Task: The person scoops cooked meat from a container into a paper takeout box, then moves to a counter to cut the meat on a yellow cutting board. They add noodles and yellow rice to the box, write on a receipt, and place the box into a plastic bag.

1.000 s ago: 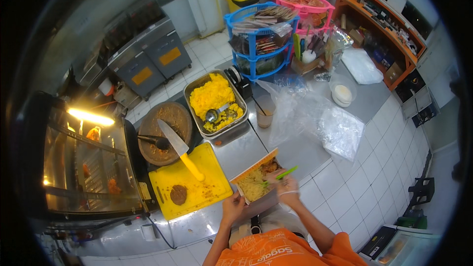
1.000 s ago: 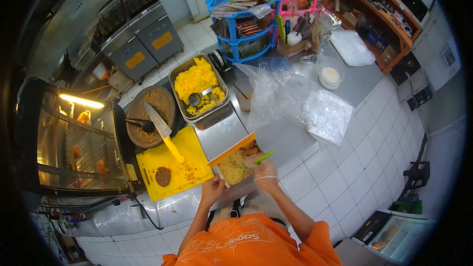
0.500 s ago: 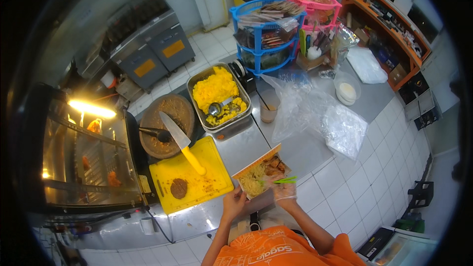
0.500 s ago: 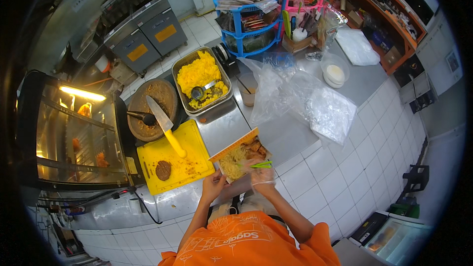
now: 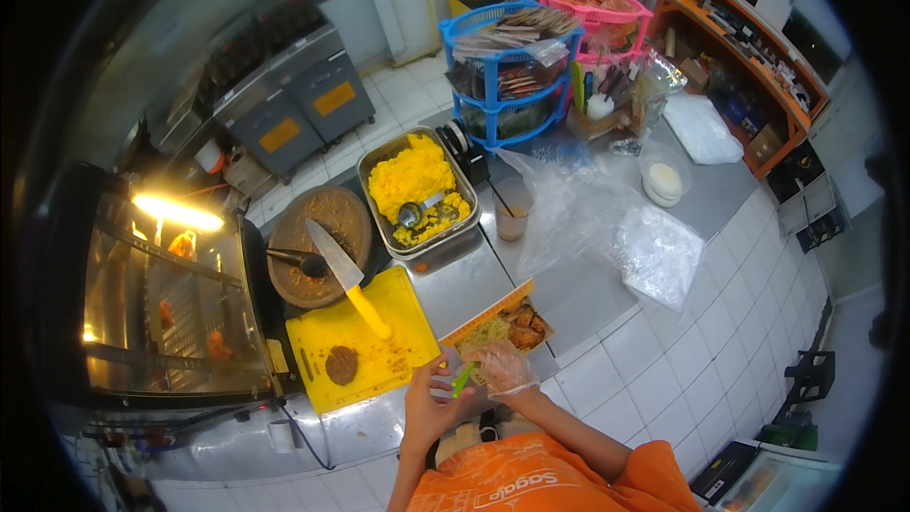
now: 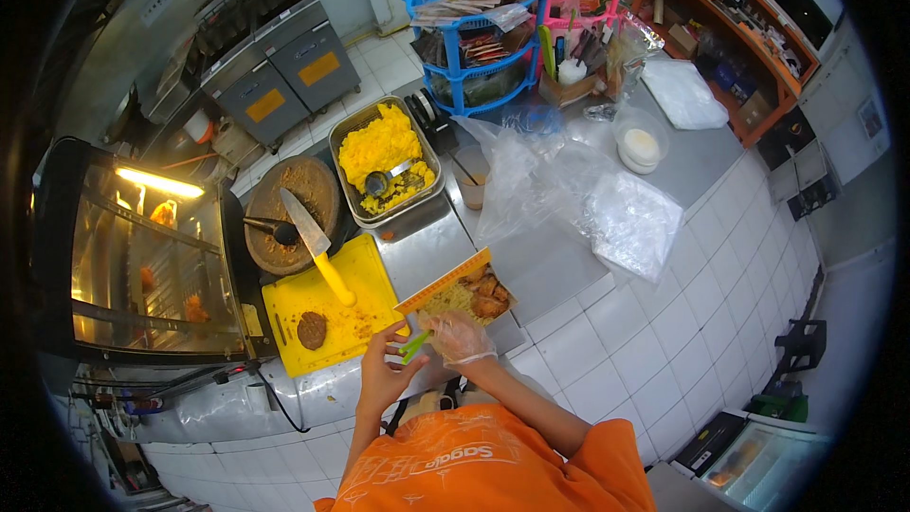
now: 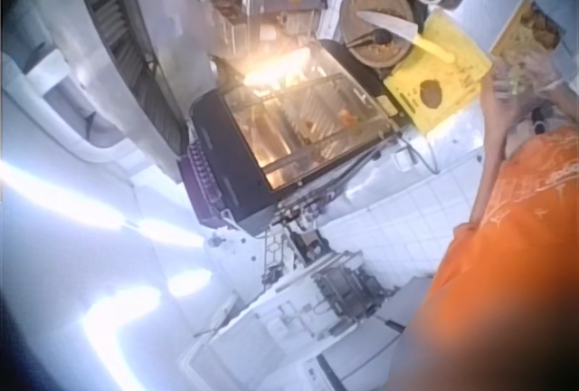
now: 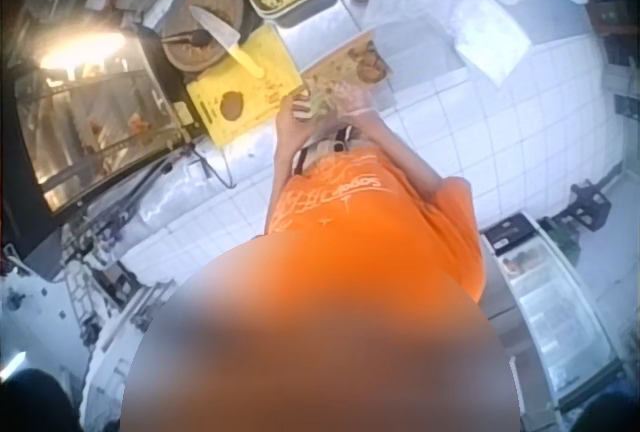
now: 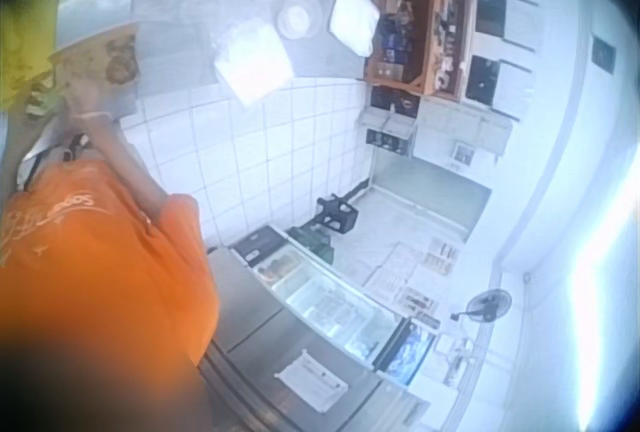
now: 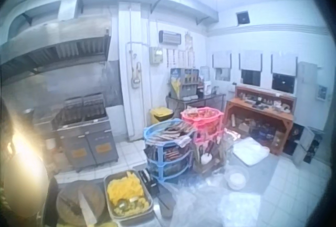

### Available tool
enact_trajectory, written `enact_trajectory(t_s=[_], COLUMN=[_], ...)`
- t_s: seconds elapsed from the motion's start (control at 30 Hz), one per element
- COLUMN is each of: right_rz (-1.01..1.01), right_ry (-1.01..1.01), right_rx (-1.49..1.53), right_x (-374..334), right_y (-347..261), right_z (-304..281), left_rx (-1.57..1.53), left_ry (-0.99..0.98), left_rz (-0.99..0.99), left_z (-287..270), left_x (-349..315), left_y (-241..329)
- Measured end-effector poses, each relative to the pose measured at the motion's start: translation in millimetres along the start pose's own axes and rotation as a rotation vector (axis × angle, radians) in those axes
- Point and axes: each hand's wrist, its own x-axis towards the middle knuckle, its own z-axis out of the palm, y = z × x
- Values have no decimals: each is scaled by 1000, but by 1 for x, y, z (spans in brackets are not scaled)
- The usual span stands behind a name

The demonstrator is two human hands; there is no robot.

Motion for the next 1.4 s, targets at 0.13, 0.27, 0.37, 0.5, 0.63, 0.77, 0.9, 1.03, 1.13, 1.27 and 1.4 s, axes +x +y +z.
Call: enact_trajectory(t_s=[0.13,0.27,0.37,0.5,0.63,0.77,0.9,1.03,1.13,1.27,1.4], right_rz=[-37,130,148,168,17,-205,27,-28,89,225,264], right_ry=[-162,-157,-379,-603,-488,-430,-831,-659,-658,-801,-972], right_rx=[-108,-282,-539,-754,-875,-966,-494,-554,-420,-351,-346], right_x=[14,34,54,67,58,61,86,84,85,101,105], right_y=[5,34,45,56,65,75,77,62,54,50,48], right_z=[-22,-61,-66,-48,-22,-24,-48,-60,-68,-79,-87], left_rx=[-130,-118,-72,-68,-34,20,59,25,10,40,-23], left_ry=[71,102,97,94,104,96,117,98,75,77,18], left_rz=[215,232,237,200,211,203,257,212,187,250,185], left_z=[1,5,6,8,13,17,17,17,16,14,11], left_x=[10,19,20,22,23,23,25,27,27,28,28], left_y=[21,22,25,33,40,45,49,51,50,49,51])
